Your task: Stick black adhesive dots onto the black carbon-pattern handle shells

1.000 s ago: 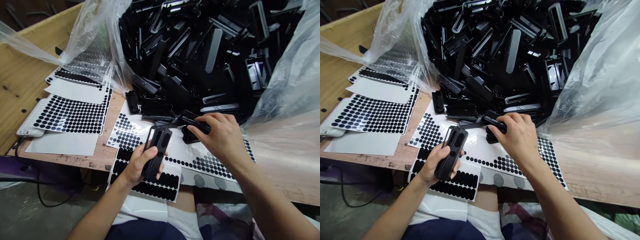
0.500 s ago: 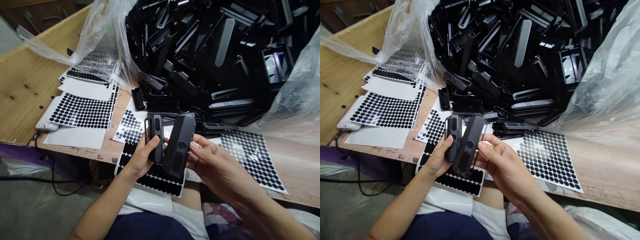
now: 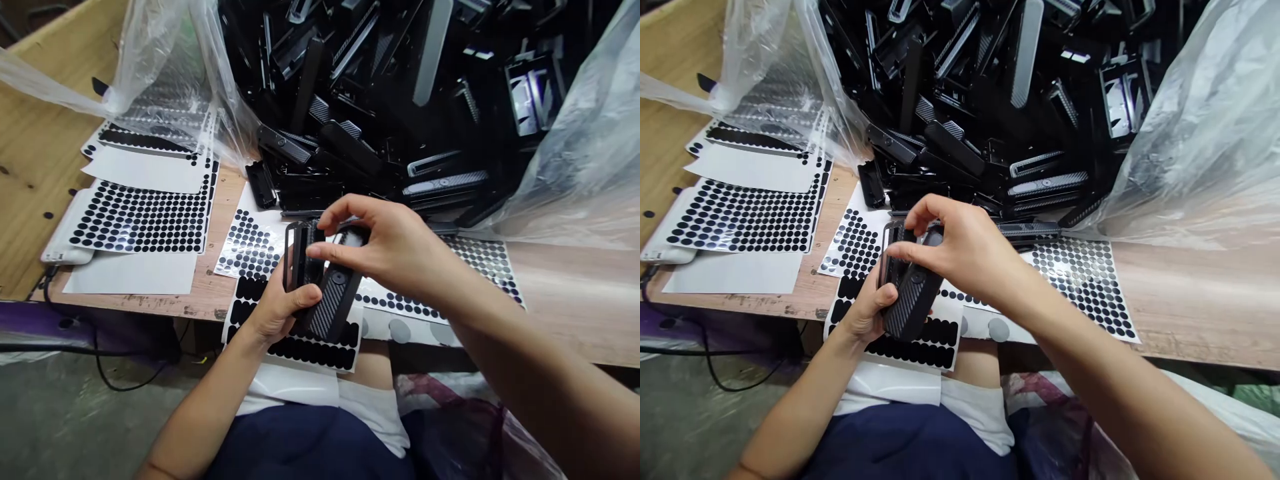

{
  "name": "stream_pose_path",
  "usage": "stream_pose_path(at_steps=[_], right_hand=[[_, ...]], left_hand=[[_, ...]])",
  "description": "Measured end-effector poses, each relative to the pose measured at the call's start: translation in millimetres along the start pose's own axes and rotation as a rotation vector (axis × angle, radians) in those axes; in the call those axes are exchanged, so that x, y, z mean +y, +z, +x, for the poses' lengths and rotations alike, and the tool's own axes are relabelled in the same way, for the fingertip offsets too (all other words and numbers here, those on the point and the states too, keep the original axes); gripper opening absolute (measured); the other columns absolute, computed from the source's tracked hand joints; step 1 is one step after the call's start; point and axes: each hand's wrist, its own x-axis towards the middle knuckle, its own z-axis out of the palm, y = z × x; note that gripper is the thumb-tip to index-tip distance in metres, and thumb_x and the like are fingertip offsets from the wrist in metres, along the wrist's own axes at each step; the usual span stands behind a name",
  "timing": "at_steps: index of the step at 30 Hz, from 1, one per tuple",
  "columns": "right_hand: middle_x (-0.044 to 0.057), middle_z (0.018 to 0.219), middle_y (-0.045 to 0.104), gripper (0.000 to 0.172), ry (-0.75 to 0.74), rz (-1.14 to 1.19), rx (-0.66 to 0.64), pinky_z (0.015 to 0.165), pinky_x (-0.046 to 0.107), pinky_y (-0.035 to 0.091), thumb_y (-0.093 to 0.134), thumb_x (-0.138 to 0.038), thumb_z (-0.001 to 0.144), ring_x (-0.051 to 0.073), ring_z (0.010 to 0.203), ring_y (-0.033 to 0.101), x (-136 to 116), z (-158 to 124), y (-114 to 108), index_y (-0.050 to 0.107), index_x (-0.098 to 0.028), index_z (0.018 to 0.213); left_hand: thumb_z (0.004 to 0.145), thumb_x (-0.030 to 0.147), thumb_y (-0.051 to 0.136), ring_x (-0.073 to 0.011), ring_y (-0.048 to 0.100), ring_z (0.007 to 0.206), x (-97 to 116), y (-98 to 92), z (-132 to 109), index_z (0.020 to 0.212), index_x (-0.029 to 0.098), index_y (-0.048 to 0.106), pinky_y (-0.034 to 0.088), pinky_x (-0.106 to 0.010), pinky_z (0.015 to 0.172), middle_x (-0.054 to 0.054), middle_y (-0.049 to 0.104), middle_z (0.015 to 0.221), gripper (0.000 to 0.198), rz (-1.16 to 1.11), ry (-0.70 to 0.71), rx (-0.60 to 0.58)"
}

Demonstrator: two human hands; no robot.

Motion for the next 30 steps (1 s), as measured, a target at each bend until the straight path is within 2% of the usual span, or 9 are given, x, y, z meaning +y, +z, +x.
stream_pose_path(at_steps=[3, 5, 9, 11, 15, 18, 22, 26, 30], right_hand=[[0.009, 0.119, 0.074, 0.042, 0.04, 0.151, 0.1, 0.067, 0.033, 0.061, 0.068, -0.058, 0.091, 0.024, 0.095, 0.072, 9, -8, 7, 0.069, -0.023, 0.114], [0.01, 0.122, 0.073, 0.043, 0.103, 0.152, 0.121, 0.063, 0.033, 0.062, 0.058, -0.06, 0.097, 0.024, 0.095, 0.073, 24, -23, 3, 0.067, -0.024, 0.12], [0.007, 0.09, 0.077, 0.023, 0.157, -0.267, -0.063, 0.063, 0.036, 0.058, 0.064, -0.043, 0.095, 0.025, 0.077, 0.073, 64, -62, -6, 0.074, -0.023, 0.091], [0.007, 0.089, 0.077, 0.018, 0.115, -0.407, -0.145, 0.065, 0.038, 0.056, 0.062, -0.034, 0.096, 0.026, 0.076, 0.073, 78, -80, -2, 0.074, -0.022, 0.089], [0.009, 0.094, 0.076, 0.021, 0.057, -0.49, -0.079, 0.068, 0.038, 0.055, 0.056, -0.03, 0.1, 0.026, 0.081, 0.073, 87, -94, 13, 0.074, -0.019, 0.096], [0.007, 0.089, 0.076, 0.018, 0.081, -0.463, -0.137, 0.065, 0.036, 0.052, 0.058, -0.027, 0.097, 0.025, 0.076, 0.072, 86, -86, 14, 0.073, -0.021, 0.091], [0.004, 0.075, 0.073, 0.015, 0.249, -0.262, -0.221, 0.061, 0.034, 0.048, 0.068, -0.033, 0.088, 0.022, 0.066, 0.068, 77, -67, 1, 0.072, -0.023, 0.078], [0.002, 0.073, 0.069, 0.032, 0.452, 0.309, -0.148, 0.055, 0.029, 0.048, 0.085, -0.053, 0.074, 0.017, 0.062, 0.061, 48, -49, -5, 0.075, -0.023, 0.074], [0.0, 0.068, 0.065, 0.037, 0.553, 0.697, -0.123, 0.054, 0.023, 0.049, 0.098, -0.048, 0.057, 0.013, 0.062, 0.059, 22, -34, 3, 0.074, -0.021, 0.066]], left_hand=[[0.065, 0.041, 0.096, -0.0187, 0.074, 0.068, 3, -0.9, -1, 0.126, 0.024, 0.048, 0.062, -0.029, 0.06, -0.002, 0.07, 0.098, 0.079, 0.006, 0.036, -0.005], [0.067, 0.039, 0.093, -0.0204, 0.075, 0.067, 4, -2.0, -1, 0.124, 0.024, 0.046, 0.063, -0.031, 0.057, -0.002, 0.07, 0.099, 0.076, -0.012, 0.028, -0.022], [0.069, 0.038, 0.093, -0.0191, 0.075, 0.071, 2, -3.6, 0, 0.119, 0.022, 0.049, 0.065, -0.03, 0.061, -0.003, 0.071, 0.1, 0.068, -0.055, 0.037, -0.02], [0.071, 0.042, 0.093, -0.0182, 0.075, 0.073, 2, -3.6, 1, 0.116, 0.02, 0.052, 0.066, -0.03, 0.063, -0.004, 0.071, 0.099, 0.065, -0.082, 0.036, 0.0], [0.072, 0.046, 0.093, -0.0186, 0.074, 0.071, 1, -2.9, 2, 0.117, 0.02, 0.054, 0.063, -0.026, 0.057, -0.003, 0.071, 0.093, 0.064, -0.093, 0.043, 0.023], [0.073, 0.045, 0.092, -0.0177, 0.074, 0.07, 1, -2.6, 3, 0.114, 0.019, 0.056, 0.061, -0.023, 0.057, -0.002, 0.07, 0.089, 0.061, -0.086, 0.06, 0.02], [0.074, 0.046, 0.091, -0.0182, 0.075, 0.07, 1, -3.1, 3, 0.115, 0.019, 0.055, 0.059, -0.022, 0.057, -0.001, 0.07, 0.086, 0.06, -0.071, 0.064, -0.008], [0.076, 0.046, 0.09, -0.0212, 0.076, 0.071, -1, -4.8, 2, 0.121, 0.022, 0.051, 0.06, -0.026, 0.058, -0.004, 0.072, 0.098, 0.064, -0.03, 0.059, -0.059], [0.077, 0.045, 0.09, -0.0226, 0.077, 0.074, -4, -6.7, 2, 0.125, 0.023, 0.049, 0.064, -0.032, 0.065, -0.005, 0.073, 0.1, 0.067, -0.01, 0.057, -0.068]])
